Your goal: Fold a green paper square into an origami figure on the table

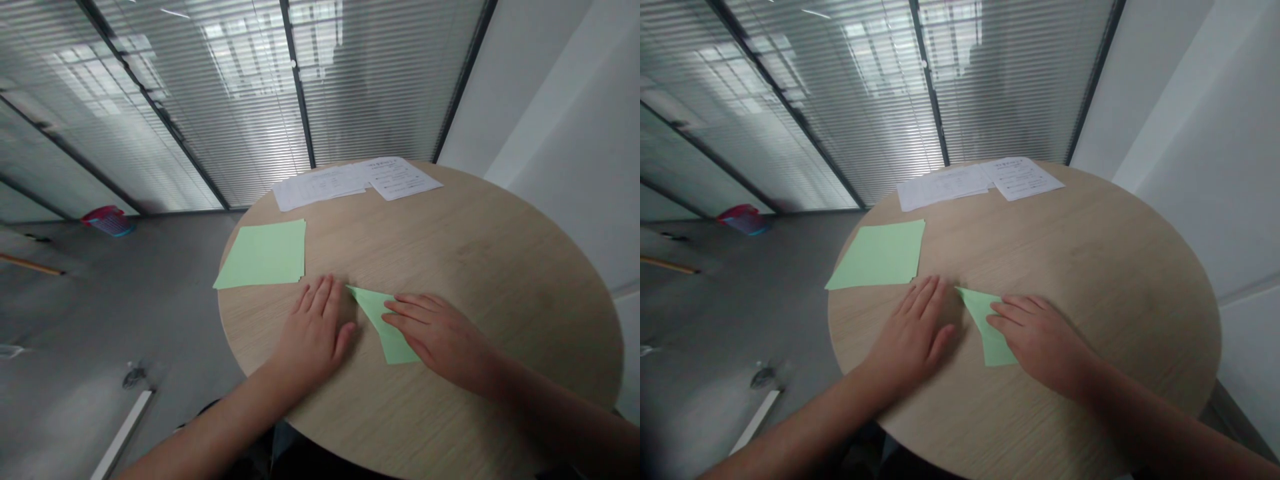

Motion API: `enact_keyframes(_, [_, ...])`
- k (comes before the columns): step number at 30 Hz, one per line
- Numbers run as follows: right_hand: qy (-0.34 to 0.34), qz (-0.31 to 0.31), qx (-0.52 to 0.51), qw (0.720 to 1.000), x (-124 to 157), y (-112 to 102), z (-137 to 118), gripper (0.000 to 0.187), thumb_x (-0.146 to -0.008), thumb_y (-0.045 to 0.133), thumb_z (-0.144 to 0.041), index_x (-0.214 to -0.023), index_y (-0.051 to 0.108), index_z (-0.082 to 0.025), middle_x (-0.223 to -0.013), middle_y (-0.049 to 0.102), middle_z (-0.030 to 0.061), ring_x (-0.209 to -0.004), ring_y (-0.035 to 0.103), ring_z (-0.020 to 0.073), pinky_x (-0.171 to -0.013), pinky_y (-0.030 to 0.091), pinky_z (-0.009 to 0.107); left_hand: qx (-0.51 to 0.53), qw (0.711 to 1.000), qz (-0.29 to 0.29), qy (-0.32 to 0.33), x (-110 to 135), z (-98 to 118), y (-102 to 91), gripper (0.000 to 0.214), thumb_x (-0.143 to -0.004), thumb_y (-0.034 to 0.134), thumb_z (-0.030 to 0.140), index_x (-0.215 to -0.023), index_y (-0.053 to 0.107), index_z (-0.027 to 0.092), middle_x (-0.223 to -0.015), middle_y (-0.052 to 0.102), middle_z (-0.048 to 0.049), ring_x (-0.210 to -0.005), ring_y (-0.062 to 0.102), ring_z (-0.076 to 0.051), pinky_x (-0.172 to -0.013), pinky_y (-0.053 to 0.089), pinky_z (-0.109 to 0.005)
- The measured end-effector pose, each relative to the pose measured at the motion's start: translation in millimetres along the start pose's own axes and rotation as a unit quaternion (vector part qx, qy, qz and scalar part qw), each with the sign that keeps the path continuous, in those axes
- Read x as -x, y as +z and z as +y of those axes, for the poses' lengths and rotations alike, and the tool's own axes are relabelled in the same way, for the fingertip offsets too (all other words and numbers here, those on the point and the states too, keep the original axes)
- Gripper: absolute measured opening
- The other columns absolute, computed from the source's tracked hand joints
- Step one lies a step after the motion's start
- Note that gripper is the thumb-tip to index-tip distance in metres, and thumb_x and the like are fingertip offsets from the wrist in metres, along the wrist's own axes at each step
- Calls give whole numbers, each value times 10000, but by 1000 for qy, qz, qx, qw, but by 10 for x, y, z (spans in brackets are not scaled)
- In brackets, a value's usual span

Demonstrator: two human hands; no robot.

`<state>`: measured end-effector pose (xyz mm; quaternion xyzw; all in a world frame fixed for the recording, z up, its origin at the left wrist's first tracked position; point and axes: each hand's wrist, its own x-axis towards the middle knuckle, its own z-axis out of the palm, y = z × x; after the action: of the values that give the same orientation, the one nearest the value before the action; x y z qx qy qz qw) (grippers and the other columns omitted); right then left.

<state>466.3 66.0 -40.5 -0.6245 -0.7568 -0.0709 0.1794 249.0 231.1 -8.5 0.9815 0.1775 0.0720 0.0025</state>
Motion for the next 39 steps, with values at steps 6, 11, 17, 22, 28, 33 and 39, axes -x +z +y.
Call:
enact_keyframes(6, [-4,19,4,1000,2,8,4,383,-946,491,-45,-1236,719,-148,-1264,754,121,-1183,685,311,-985,558,522,48,993,-79,78,-55,268,48,676,-1080,340,489,-1595,349,52,-1668,365,-210,-1559,333,-347,-1284,273,-504])
enact_keyframes(11, [2,28,10,1000,2,5,0,378,-963,465,-57,-1229,716,-154,-1282,744,124,-1190,682,303,-996,562,513,57,990,-85,95,-45,203,88,718,-1084,317,547,-1628,294,79,-1710,272,-196,-1594,246,-337,-1300,218,-502])
enact_keyframes(17, [14,32,-10,999,1,-6,-10,355,-990,474,-104,-1241,713,-180,-1299,737,121,-1210,673,301,-1017,544,518,63,988,-116,80,-89,241,58,745,-1076,321,565,-1629,288,68,-1719,236,-207,-1596,228,-357,-1294,221,-497])
enact_keyframes(22, [62,20,-89,994,26,-73,-102,305,-1027,518,-220,-1269,702,-197,-1306,723,128,-1209,662,290,-1029,538,528,65,984,-129,104,-282,135,57,726,-1084,304,554,-1611,325,54,-1710,245,-225,-1599,220,-354,-1287,234,-504])
enact_keyframes(28, [31,-7,-170,985,-48,-188,-259,278,-1006,524,-164,-1207,716,-186,-1190,751,116,-1077,700,245,-940,585,426,57,981,-97,159,-409,20,40,600,-1084,392,459,-1552,440,88,-1674,365,-187,-1571,310,-324,-1269,294,-486])
enact_keyframes(33, [0,4,-114,993,-196,-239,64,229,-985,528,-122,-1045,741,-178,-995,778,93,-857,726,221,-797,600,382,54,980,-29,190,-354,104,98,473,-1095,401,348,-1461,552,89,-1510,587,-166,-1425,520,-322,-1210,402,-526])
enact_keyframes(39, [56,-52,-59,995,-389,-245,442,320,-1016,538,-152,-1291,700,-174,-966,712,83,-868,697,209,-763,572,340,46,966,-16,253,-325,103,102,488,-1069,397,245,-1498,505,38,-1532,562,-187,-1409,537,-342,-1183,450,-492])
